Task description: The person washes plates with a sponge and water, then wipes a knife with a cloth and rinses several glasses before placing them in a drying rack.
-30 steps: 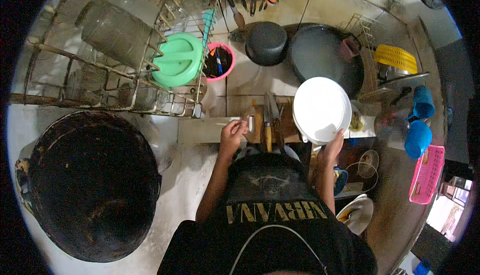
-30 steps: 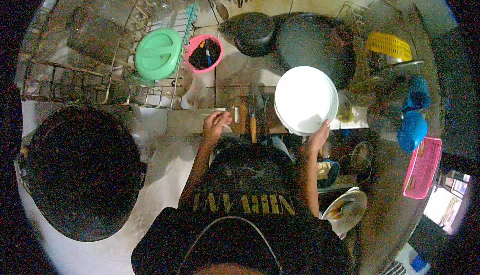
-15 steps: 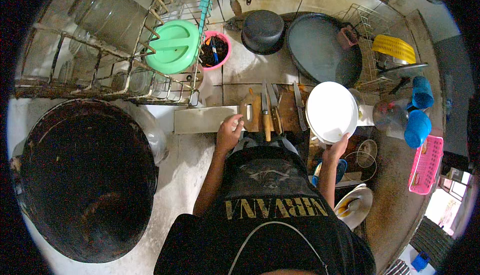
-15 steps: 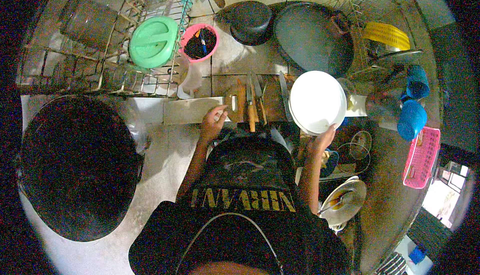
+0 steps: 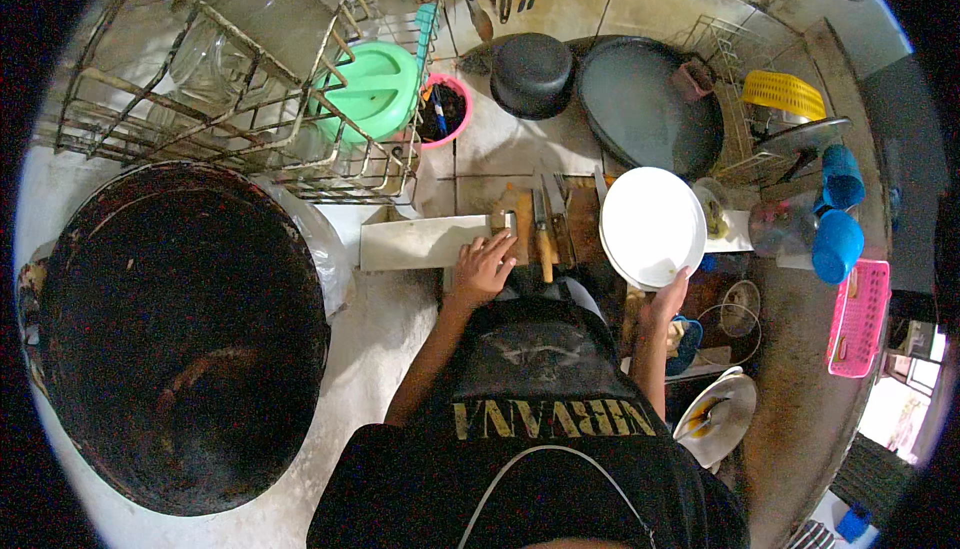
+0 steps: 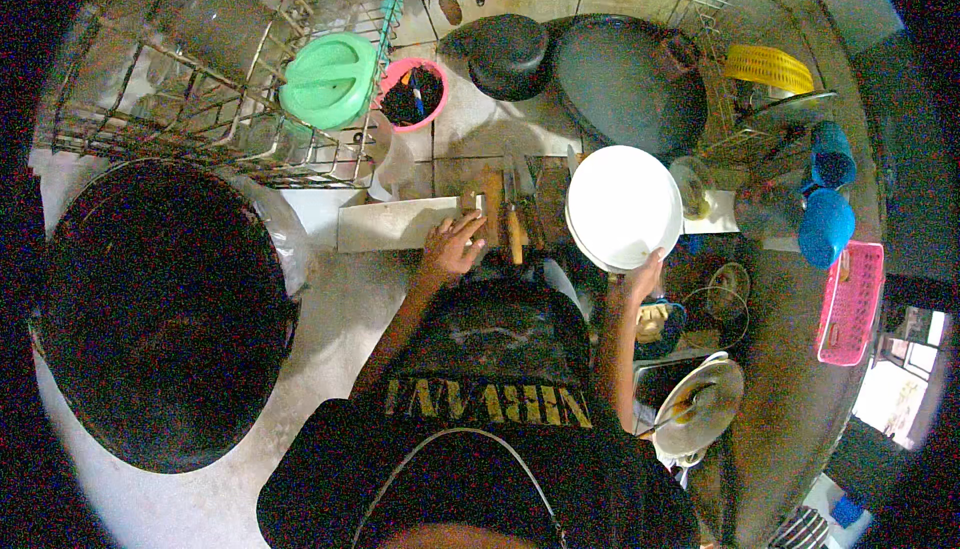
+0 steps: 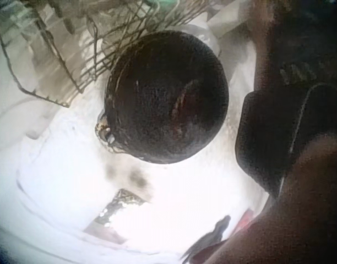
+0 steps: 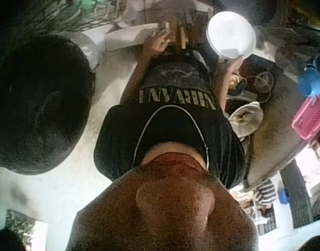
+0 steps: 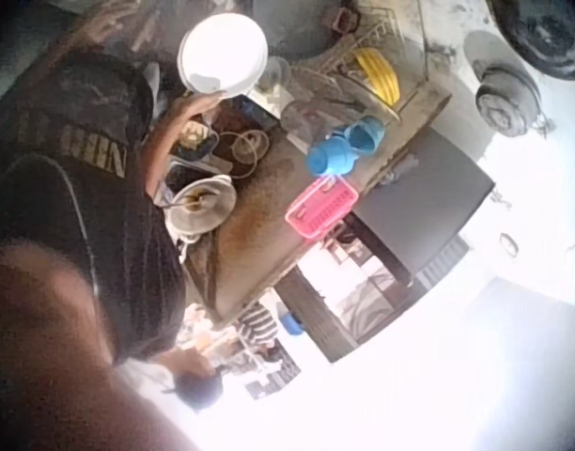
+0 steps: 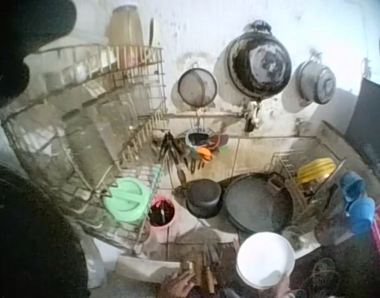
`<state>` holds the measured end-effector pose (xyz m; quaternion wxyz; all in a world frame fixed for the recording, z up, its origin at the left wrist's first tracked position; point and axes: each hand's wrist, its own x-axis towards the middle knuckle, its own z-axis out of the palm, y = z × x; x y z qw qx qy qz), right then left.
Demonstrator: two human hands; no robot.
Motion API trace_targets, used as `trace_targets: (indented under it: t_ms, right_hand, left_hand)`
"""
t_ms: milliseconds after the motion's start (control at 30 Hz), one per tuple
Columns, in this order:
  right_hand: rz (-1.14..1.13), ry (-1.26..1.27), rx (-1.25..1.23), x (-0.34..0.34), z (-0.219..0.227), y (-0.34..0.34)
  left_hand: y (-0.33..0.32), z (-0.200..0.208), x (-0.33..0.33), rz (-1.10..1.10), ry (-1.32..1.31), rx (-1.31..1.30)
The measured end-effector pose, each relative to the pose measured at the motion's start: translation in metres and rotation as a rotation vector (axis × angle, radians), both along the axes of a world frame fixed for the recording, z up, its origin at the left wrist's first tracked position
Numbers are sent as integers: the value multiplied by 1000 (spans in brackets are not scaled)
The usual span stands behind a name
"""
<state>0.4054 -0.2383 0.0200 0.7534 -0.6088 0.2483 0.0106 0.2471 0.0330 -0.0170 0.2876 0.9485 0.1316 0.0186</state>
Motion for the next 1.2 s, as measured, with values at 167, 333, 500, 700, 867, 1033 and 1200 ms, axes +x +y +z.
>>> trace_targets:
  t_ms: [167,333,500,700,867,1033,1200]
  right_hand:
    - [57,-24,-201,-8,-13,6]
    - [146,-7,-95,-6,-11,6]
    - [339,1,-235,11,-19,-2]
    - [318,61,-124,40,-11,23]
    - [396,54,50,68,-4,47]
    - [491,20,89,106,-10,76]
    - [510,-78,92,152,-45,133]
  left_hand:
    - [-11,-4,-3,85,-63,133]
    - [-13,-6,-11,201,-75,168]
    - [-13,-7,-10,221,-155,138]
    - [-22,1,-4,276,-125,164]
    - [-26,4,1,332,-22,105]
    - [-35,4,5,405,-7,72]
    - [-38,15,13,504,126,-79]
